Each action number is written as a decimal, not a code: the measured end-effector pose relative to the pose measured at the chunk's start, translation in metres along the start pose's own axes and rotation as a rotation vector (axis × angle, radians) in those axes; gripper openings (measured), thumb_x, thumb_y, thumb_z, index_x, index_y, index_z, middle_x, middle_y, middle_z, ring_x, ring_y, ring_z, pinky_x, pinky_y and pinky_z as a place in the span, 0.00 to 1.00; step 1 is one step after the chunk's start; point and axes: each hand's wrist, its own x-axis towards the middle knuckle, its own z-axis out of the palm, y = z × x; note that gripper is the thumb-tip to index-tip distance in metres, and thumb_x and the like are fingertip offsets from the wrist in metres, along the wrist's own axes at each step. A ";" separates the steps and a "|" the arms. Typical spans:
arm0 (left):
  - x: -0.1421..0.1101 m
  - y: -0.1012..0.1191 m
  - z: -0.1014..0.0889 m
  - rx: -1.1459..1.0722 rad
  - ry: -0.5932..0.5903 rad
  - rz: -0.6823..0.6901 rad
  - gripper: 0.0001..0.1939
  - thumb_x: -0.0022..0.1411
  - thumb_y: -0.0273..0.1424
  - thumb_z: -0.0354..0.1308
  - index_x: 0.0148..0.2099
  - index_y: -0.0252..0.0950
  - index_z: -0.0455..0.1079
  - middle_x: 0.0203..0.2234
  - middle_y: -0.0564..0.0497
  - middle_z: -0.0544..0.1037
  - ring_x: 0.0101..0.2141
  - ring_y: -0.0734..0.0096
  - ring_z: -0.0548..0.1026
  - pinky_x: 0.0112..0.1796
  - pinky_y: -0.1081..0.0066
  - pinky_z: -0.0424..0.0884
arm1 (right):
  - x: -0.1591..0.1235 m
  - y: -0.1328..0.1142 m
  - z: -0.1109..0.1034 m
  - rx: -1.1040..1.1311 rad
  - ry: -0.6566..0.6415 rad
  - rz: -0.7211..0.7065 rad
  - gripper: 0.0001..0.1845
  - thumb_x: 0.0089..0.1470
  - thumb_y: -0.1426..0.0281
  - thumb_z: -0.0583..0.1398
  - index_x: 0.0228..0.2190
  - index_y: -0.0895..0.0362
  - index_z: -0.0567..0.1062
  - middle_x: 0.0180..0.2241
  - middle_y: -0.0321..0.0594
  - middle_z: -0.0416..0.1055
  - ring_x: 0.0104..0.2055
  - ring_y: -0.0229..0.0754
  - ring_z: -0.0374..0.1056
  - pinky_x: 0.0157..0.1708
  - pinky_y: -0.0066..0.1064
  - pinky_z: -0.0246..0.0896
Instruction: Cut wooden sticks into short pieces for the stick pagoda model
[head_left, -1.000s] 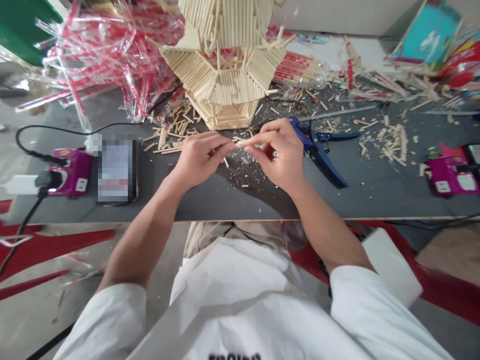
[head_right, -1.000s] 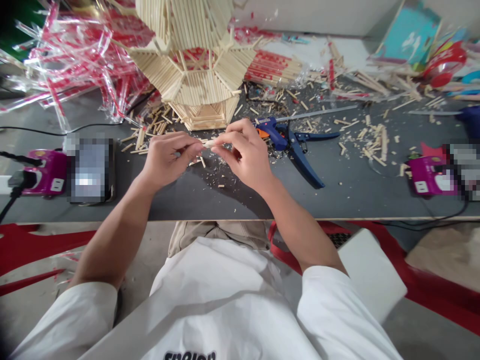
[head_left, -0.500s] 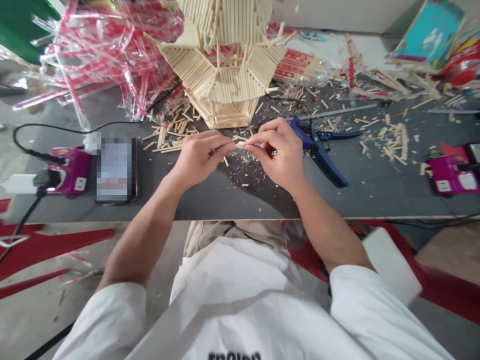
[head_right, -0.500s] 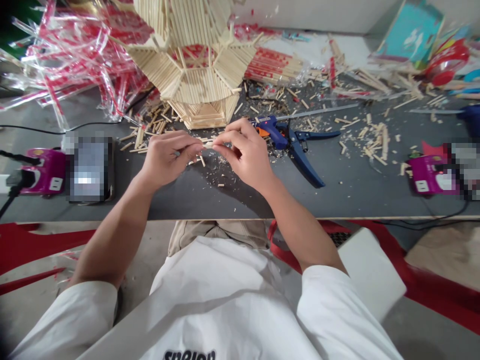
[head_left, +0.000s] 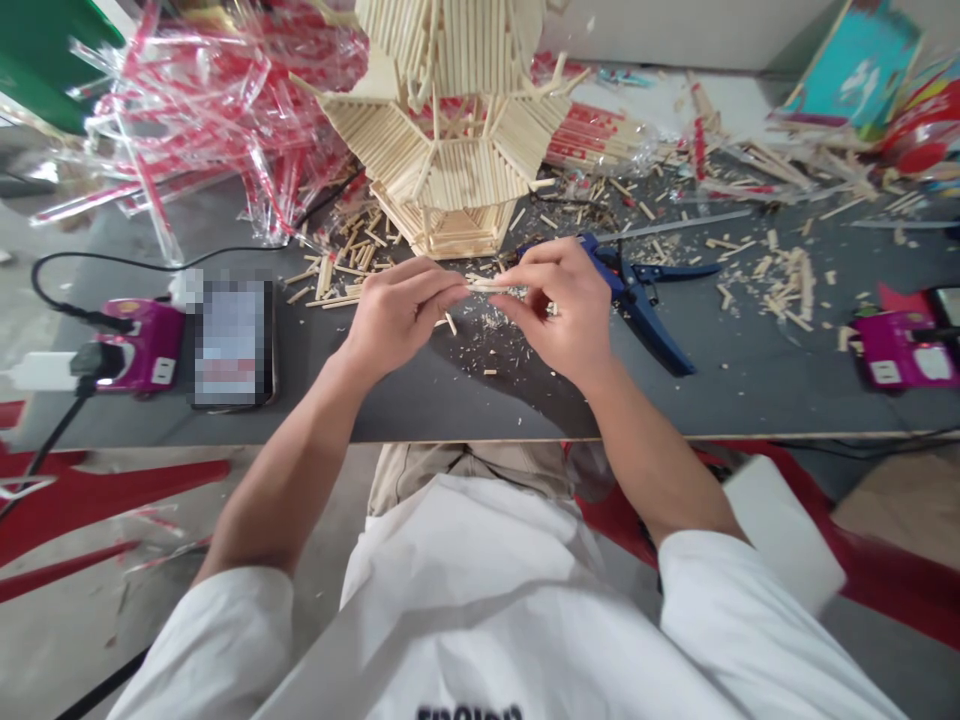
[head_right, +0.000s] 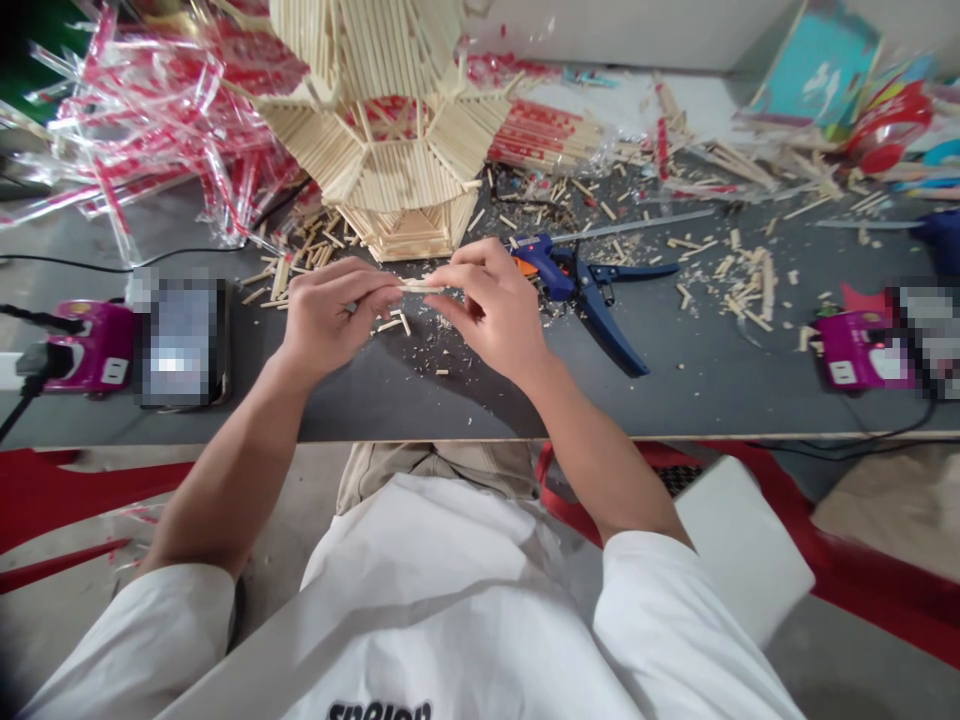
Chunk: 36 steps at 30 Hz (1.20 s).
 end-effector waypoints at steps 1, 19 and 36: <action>0.000 0.000 0.000 0.006 0.007 0.007 0.13 0.76 0.36 0.58 0.45 0.37 0.82 0.35 0.49 0.84 0.34 0.72 0.81 0.38 0.71 0.75 | 0.000 -0.001 0.000 -0.007 0.002 -0.009 0.09 0.70 0.58 0.62 0.50 0.44 0.76 0.46 0.37 0.70 0.28 0.33 0.64 0.33 0.35 0.73; -0.002 0.004 0.003 0.018 0.022 0.067 0.11 0.75 0.35 0.60 0.46 0.37 0.82 0.36 0.49 0.84 0.35 0.72 0.82 0.38 0.72 0.76 | 0.000 -0.005 0.004 -0.108 0.064 -0.070 0.08 0.72 0.64 0.59 0.48 0.46 0.79 0.43 0.38 0.72 0.42 0.39 0.73 0.40 0.34 0.73; -0.006 0.000 0.000 0.078 -0.040 0.064 0.14 0.77 0.38 0.57 0.49 0.40 0.82 0.39 0.47 0.84 0.38 0.69 0.82 0.40 0.69 0.77 | -0.004 -0.006 0.006 -0.078 0.041 0.009 0.11 0.72 0.60 0.58 0.49 0.45 0.79 0.44 0.39 0.71 0.42 0.42 0.73 0.42 0.40 0.77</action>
